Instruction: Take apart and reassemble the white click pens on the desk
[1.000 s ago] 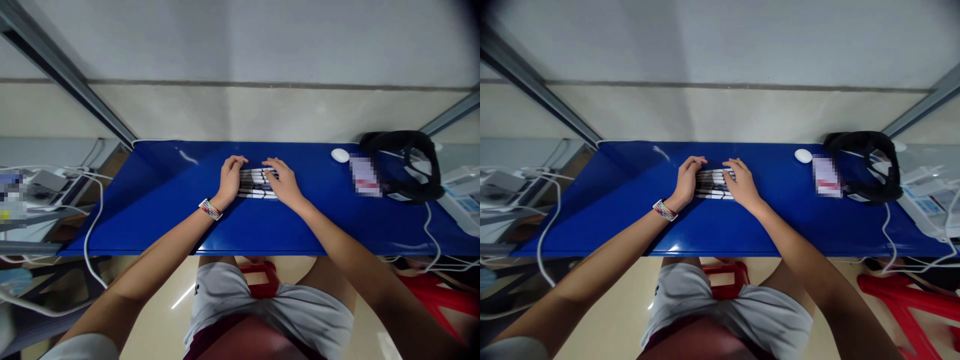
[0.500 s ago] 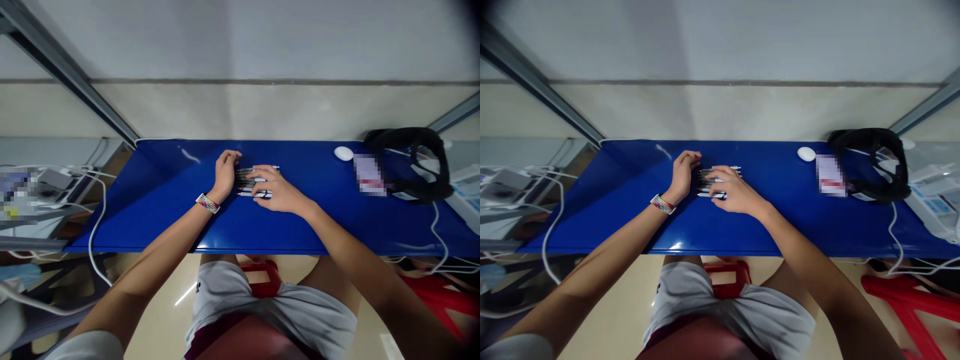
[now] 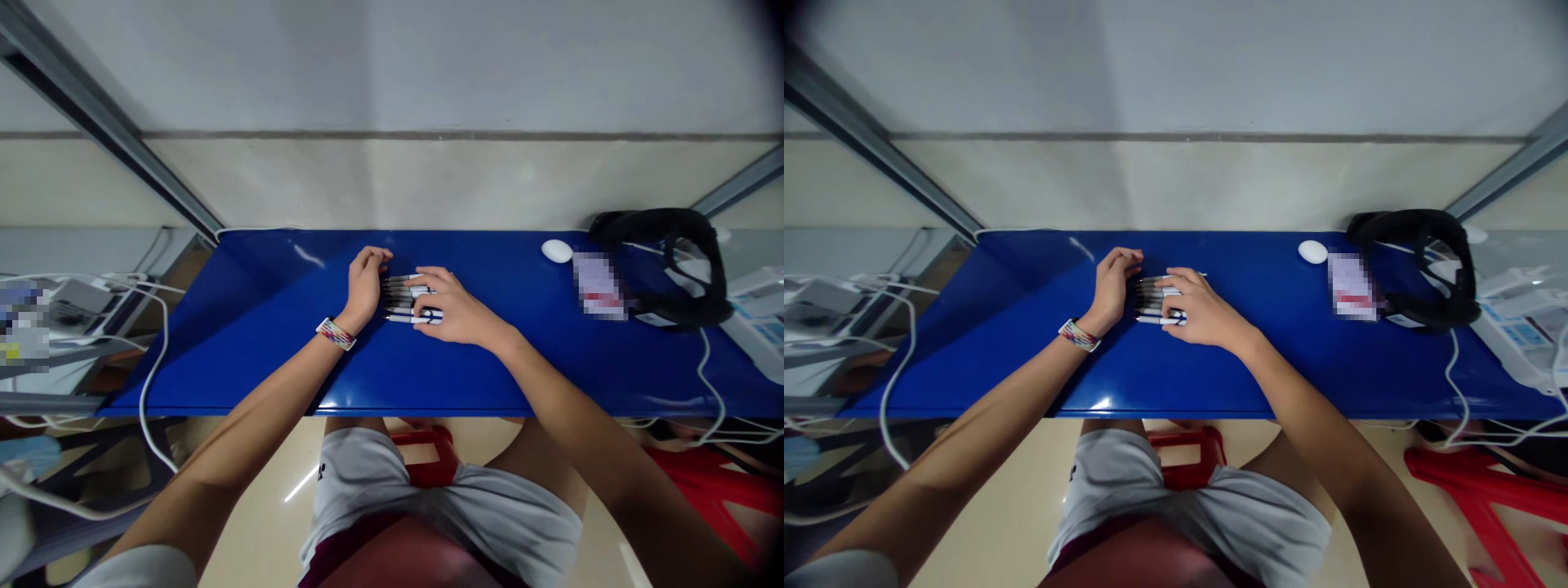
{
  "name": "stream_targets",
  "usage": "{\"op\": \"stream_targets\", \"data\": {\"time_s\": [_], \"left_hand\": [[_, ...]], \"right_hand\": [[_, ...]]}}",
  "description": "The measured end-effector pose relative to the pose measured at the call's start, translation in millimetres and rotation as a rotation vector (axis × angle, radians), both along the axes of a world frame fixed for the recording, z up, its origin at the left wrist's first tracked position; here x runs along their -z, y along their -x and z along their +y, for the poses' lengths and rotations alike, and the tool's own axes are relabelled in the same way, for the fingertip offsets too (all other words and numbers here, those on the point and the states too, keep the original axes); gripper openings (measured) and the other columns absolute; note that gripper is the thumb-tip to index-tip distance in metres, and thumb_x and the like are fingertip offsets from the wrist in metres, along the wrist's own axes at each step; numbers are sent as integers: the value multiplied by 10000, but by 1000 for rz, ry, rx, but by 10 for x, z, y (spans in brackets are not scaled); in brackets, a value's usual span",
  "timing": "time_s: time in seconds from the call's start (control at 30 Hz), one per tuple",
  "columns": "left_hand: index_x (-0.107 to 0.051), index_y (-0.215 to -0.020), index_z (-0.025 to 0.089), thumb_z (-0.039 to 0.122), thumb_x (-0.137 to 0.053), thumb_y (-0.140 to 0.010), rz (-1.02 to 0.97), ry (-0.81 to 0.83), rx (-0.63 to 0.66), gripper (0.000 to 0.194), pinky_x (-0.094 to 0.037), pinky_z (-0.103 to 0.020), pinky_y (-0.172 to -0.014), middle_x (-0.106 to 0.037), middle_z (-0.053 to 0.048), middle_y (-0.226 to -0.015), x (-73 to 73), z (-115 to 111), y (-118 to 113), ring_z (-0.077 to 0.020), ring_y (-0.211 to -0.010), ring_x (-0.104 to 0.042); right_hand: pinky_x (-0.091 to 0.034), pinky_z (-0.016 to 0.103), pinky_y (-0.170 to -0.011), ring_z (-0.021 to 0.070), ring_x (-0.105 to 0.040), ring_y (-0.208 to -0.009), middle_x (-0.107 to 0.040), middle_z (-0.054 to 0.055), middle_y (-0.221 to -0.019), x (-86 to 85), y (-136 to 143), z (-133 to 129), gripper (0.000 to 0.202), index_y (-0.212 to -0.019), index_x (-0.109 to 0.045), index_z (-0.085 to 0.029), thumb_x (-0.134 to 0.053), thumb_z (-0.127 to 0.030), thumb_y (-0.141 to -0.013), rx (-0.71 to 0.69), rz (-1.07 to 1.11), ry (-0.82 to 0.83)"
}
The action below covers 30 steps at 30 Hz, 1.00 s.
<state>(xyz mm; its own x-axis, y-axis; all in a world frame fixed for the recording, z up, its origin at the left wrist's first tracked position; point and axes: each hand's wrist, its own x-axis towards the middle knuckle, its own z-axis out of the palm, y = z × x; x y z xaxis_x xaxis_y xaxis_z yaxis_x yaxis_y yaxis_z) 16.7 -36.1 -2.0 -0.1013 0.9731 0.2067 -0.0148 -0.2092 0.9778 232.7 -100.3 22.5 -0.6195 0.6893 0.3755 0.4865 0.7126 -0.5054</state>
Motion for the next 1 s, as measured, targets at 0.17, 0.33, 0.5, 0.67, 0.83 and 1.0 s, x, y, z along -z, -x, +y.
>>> {"op": "stream_targets", "data": {"time_s": [0.17,0.33,0.5,0.67,0.83,1.0], "left_hand": [[-643,-874,238,306,-517,-1000,-17,5,12,190,-574,-329,-939,-743,-72,-1128,40,45,33,-191,-1051,-704],[-622,-889,233,381,-537,-990,-72,43,9,199,-584,-322,-942,-732,-75,-1065,78,128,92,-178,-1008,-721],[-621,-891,227,385,-554,-968,-76,61,30,188,-586,-333,-941,-735,-77,-1057,76,146,111,-181,-996,-728],[-650,-852,228,294,-585,-925,-49,27,60,118,-569,-345,-942,-749,-70,-1070,31,88,82,-192,-1009,-712],[-686,-829,232,250,-583,-905,0,27,82,129,-552,-358,-968,-764,-63,-1041,-25,57,68,-207,-1034,-706],[-700,-802,231,264,-598,-913,4,28,135,155,-547,-368,-963,-762,-65,-965,-68,55,82,-219,-998,-709]], "right_hand": [[-426,644,-1267,351,-465,-1557,-688,70,-1489,5,6,12,114,-853,-790,-275,-844,-175,-850,-21,3,-2],[-436,641,-1260,345,-495,-1540,-708,48,-1480,2,2,25,139,-818,-791,-279,-839,-150,-837,-28,29,24],[-443,630,-1251,344,-485,-1547,-714,47,-1472,13,-25,41,145,-761,-773,-271,-851,-165,-822,-30,26,1],[-444,599,-1247,324,-522,-1517,-721,61,-1464,28,-13,53,114,-789,-773,-262,-835,-176,-831,-31,73,15],[-468,590,-1214,313,-600,-1437,-757,52,-1405,-2,-4,64,109,-801,-770,-272,-841,-195,-830,0,155,35],[-432,613,-1233,331,-585,-1463,-813,30,-1269,-59,-60,93,127,-796,-741,-284,-840,-222,-845,66,218,27]]}}
